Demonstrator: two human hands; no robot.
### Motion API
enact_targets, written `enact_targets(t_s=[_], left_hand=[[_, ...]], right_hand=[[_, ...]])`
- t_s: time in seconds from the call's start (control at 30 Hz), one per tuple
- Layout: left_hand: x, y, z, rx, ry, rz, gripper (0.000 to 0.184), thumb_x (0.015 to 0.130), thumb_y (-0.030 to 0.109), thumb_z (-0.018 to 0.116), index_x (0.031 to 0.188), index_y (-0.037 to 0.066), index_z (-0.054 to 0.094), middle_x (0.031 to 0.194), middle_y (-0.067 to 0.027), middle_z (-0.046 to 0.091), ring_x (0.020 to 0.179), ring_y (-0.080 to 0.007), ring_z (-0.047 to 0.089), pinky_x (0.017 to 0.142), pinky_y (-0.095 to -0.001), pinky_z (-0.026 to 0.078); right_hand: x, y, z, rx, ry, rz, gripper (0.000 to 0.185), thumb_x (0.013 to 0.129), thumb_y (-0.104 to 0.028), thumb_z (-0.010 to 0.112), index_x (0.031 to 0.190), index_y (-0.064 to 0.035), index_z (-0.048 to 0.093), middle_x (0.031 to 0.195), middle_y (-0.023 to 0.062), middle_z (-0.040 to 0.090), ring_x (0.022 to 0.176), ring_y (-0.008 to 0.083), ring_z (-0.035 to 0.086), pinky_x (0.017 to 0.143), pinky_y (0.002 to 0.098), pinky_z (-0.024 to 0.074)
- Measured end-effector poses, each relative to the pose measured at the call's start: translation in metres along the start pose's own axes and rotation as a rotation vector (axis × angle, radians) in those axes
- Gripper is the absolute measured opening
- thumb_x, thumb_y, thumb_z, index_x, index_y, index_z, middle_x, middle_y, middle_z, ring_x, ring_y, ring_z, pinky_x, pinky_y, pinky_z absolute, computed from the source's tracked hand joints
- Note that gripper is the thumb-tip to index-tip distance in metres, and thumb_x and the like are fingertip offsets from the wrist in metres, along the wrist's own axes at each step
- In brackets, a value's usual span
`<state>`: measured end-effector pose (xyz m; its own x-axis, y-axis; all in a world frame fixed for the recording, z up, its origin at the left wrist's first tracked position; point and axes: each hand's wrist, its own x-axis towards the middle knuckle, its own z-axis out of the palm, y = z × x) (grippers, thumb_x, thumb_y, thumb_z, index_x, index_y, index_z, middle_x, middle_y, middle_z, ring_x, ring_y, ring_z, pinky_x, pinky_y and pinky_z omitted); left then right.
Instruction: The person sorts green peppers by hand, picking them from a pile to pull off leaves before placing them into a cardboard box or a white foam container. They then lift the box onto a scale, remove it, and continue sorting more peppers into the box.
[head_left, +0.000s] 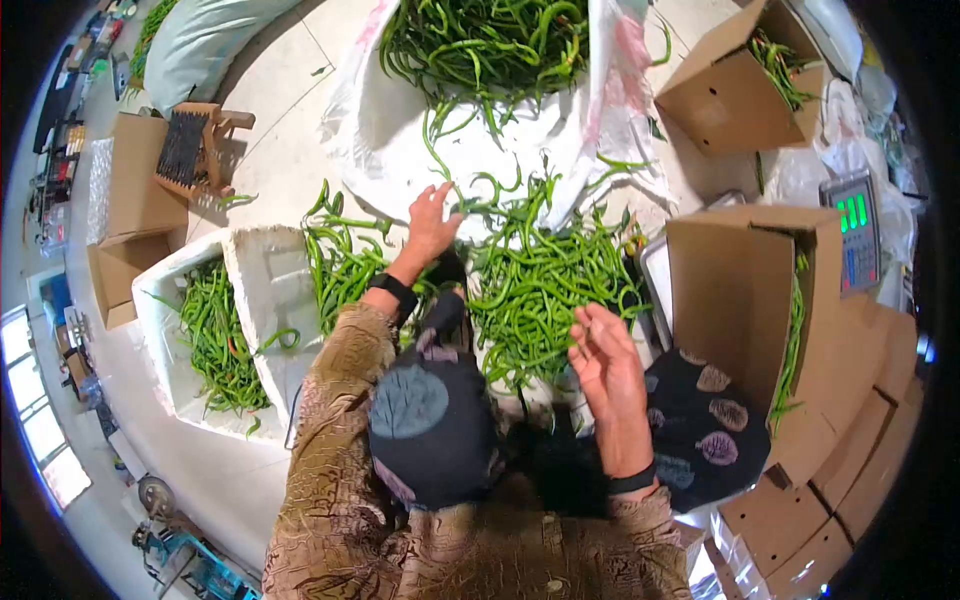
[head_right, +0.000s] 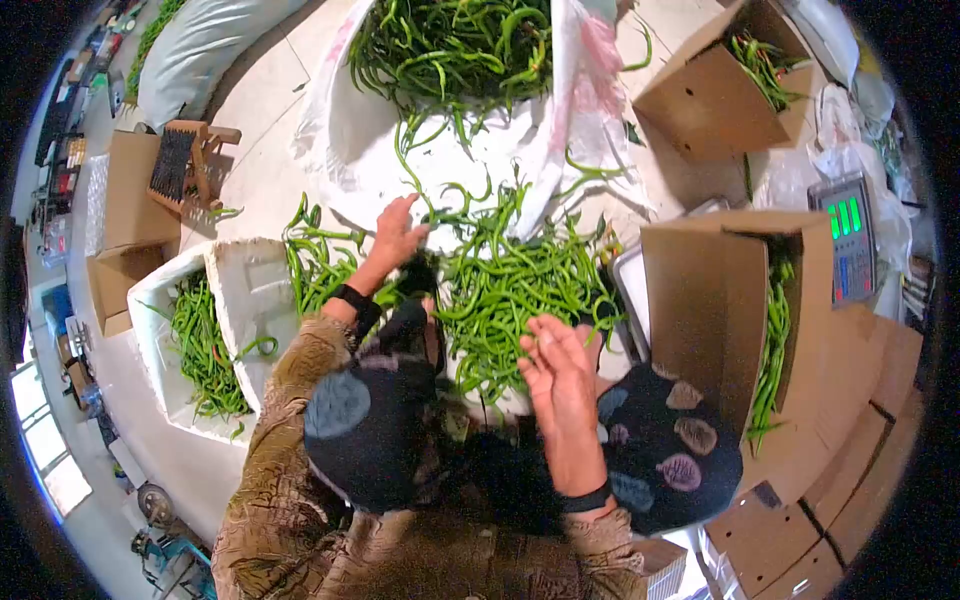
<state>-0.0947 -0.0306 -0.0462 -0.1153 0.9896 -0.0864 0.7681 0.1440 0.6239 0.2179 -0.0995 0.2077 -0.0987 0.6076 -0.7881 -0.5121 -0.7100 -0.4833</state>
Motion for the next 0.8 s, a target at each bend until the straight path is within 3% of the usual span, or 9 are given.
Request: enact_targets(t_s=[0.03, 0.1, 0.17, 0.33, 0.4, 0.5, 0.57, 0.7, 0.8], left_hand=[[0.011, -0.002, 0.018, -0.014, 0.060, 0.008, 0.066, 0.075, 0.028, 0.072, 0.134, 0.013, 0.048, 0.126, -0.0285, 0.048, 0.113, -0.0453, 0.047, 0.100, -0.0526, 0.035], [0.030, 0.017, 0.037, 0.163, 0.277, 0.126, 0.063, 0.072, 0.031, 0.073, 0.128, 0.011, 0.051, 0.111, -0.0210, 0.055, 0.097, -0.0424, 0.054, 0.085, -0.0508, 0.044], [0.035, 0.023, 0.069, 0.082, -0.084, -0.022, 0.065, 0.073, 0.034, 0.073, 0.131, 0.014, 0.051, 0.117, -0.0233, 0.054, 0.103, -0.0442, 0.054, 0.090, -0.0506, 0.044], [0.000, 0.095, 0.036, -0.107, -0.528, 0.303, 0.053, 0.078, 0.031, 0.069, 0.127, 0.013, 0.058, 0.116, -0.0185, 0.059, 0.102, -0.0388, 0.059, 0.090, -0.0470, 0.047], [0.043, 0.105, -0.012, -0.255, -0.799, -0.060, 0.051, 0.077, 0.032, 0.071, 0.124, 0.013, 0.059, 0.115, -0.0170, 0.061, 0.109, -0.0390, 0.055, 0.094, -0.0463, 0.045], [0.133, 0.098, -0.075, -0.270, 0.185, 0.101, 0.025, 0.079, 0.020, 0.070, 0.099, 0.006, 0.066, 0.102, -0.0168, 0.065, 0.103, -0.0375, 0.059, 0.089, -0.0422, 0.047], [0.200, 0.100, -0.129, -0.298, 0.434, 0.107, 0.034, 0.078, 0.027, 0.070, 0.097, 0.000, 0.064, 0.097, -0.0181, 0.064, 0.097, -0.0344, 0.060, 0.088, -0.0401, 0.046], [0.297, 0.036, -0.132, -0.060, 0.634, -0.127, 0.059, 0.074, 0.041, 0.073, 0.111, -0.003, 0.060, 0.102, -0.0253, 0.061, 0.101, -0.0383, 0.057, 0.090, -0.0437, 0.044], [0.324, 0.038, -0.144, -0.140, 0.564, -0.061, 0.075, 0.071, 0.044, 0.076, 0.126, 0.000, 0.052, 0.111, -0.0291, 0.059, 0.109, -0.0407, 0.054, 0.097, -0.0461, 0.040]], right_hand=[[0.006, 0.003, 0.005, -0.004, -0.024, 0.005, 0.032, 0.095, -0.013, 0.055, 0.124, -0.0017, 0.051, 0.119, 0.0087, 0.057, 0.097, 0.0166, 0.058, 0.079, 0.0284, 0.0491], [0.017, 0.010, 0.013, -0.005, -0.028, 0.060, 0.030, 0.095, -0.014, 0.057, 0.123, -0.0036, 0.053, 0.117, 0.0088, 0.060, 0.092, 0.0153, 0.060, 0.076, 0.0275, 0.0500], [0.025, 0.011, 0.018, -0.076, -0.053, 0.100, 0.031, 0.096, -0.015, 0.056, 0.124, -0.0030, 0.050, 0.118, 0.0079, 0.057, 0.094, 0.0147, 0.058, 0.078, 0.0264, 0.0492], [0.054, 0.017, 0.003, -0.068, -0.008, 0.151, 0.033, 0.095, -0.017, 0.058, 0.124, -0.0028, 0.050, 0.117, 0.0086, 0.058, 0.092, 0.0131, 0.059, 0.076, 0.0257, 0.0498], [0.067, 0.018, -0.002, -0.033, 0.015, 0.136, 0.033, 0.095, -0.017, 0.059, 0.123, -0.0031, 0.051, 0.114, 0.0087, 0.060, 0.090, 0.0126, 0.060, 0.075, 0.0254, 0.0497], [0.086, 0.024, -0.013, -0.026, -0.010, 0.162, 0.031, 0.095, -0.016, 0.059, 0.122, -0.0034, 0.051, 0.113, 0.0085, 0.060, 0.090, 0.0125, 0.060, 0.074, 0.0248, 0.0493], [0.100, 0.027, -0.012, -0.013, -0.027, 0.183, 0.031, 0.094, -0.017, 0.060, 0.120, -0.0034, 0.052, 0.112, 0.0082, 0.061, 0.090, 0.0126, 0.059, 0.074, 0.0248, 0.0490], [0.125, 0.005, 0.029, -0.120, -0.016, 0.138, 0.032, 0.095, -0.020, 0.058, 0.121, -0.0019, 0.052, 0.112, 0.0074, 0.061, 0.093, 0.0146, 0.058, 0.077, 0.0268, 0.0476], [0.174, -0.022, 0.065, -0.205, -0.169, -0.003, 0.038, 0.095, -0.025, 0.059, 0.124, -0.0012, 0.052, 0.118, 0.0089, 0.059, 0.102, 0.0174, 0.056, 0.086, 0.0325, 0.0450]])
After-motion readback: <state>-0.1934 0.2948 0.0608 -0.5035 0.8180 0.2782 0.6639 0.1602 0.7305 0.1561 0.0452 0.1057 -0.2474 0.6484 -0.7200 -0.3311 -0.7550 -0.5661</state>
